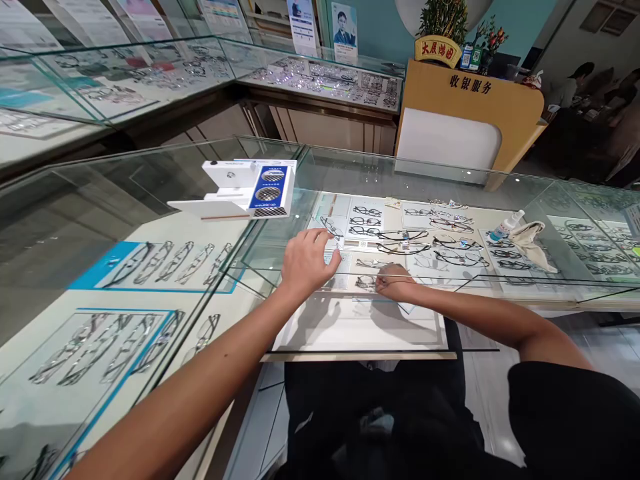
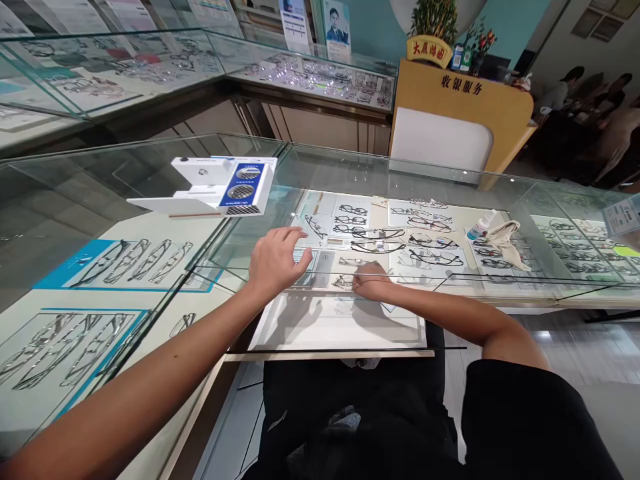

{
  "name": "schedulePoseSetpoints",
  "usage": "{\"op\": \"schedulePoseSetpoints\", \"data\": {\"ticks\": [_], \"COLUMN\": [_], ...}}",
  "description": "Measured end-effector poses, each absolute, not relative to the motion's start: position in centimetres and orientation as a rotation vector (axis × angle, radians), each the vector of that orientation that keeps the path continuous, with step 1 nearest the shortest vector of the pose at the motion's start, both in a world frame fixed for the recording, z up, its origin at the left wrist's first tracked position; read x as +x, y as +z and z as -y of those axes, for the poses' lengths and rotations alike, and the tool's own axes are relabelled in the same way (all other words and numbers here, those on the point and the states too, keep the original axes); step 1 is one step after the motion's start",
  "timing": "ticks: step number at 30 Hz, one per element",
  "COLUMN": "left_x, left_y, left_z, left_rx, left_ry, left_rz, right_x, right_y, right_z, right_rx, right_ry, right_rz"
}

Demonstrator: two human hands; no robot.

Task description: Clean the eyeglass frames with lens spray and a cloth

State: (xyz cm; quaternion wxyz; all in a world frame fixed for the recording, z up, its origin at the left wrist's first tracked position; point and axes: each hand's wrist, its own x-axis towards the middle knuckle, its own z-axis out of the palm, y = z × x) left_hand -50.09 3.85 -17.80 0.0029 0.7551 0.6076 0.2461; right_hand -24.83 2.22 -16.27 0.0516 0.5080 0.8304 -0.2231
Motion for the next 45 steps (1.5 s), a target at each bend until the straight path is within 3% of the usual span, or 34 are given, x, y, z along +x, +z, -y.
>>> {"op": "schedulePoseSetpoints", "data": {"ticks": [3, 7, 12, 16, 22, 29, 34, 36, 39, 42, 45], "left_x": [-50.0, -50.0, -50.0, -50.0, -50.0, -50.0, -50.0, -49.9, -49.9, -49.9, -49.8], "left_y": [-17.8, -17.8, -17.8, -17.8, -17.9, -17.9, -17.7, -17.6, -17.7, -17.9, -17.9], "left_z": [-3.9, -3.8, -3.9, -4.0, -4.1, -4.1, -4.0, -4.0, -3.9, -3.9, -3.8], "left_rx": [2.369, 2.358, 2.359, 2.373, 2.382, 2.372, 2.378, 2.38, 2.373, 2.363, 2.36], "left_ry": [0.789, 0.798, 0.784, 0.783, 0.823, 0.829, 0.817, 0.807, 0.821, 0.843, 0.836], "left_rz": [-1.904, -1.905, -1.904, -1.89, -1.874, -1.861, -1.877, -1.878, -1.88, -1.896, -1.901], "right_x": [-24.2, -22.7, -22.3, -22.8, -23.0, -22.9, -23.5, -24.2, -25.5, -26.6, -27.4], "right_y": [-14.3, -7.8, -2.6, -4.8, -8.6, -9.4, -6.3, -4.2, -3.4, -7.5, -14.4], "right_z": [0.7, 1.5, -6.4, -13.1, -15.4, -15.2, -12.7, -9.6, -3.4, 1.1, 1.4], "right_rx": [1.466, 1.353, 1.674, 1.638, 1.642, 1.673, 1.782, 1.824, 1.422, 1.078, 1.259], "right_ry": [-0.896, -1.168, -0.376, -0.021, 0.113, 0.012, -0.121, -0.26, -0.649, -0.697, -0.688], "right_rz": [-2.447, -2.621, -2.87, -2.708, -2.611, -2.577, -2.594, -2.681, -2.611, -2.532, -2.56]}}
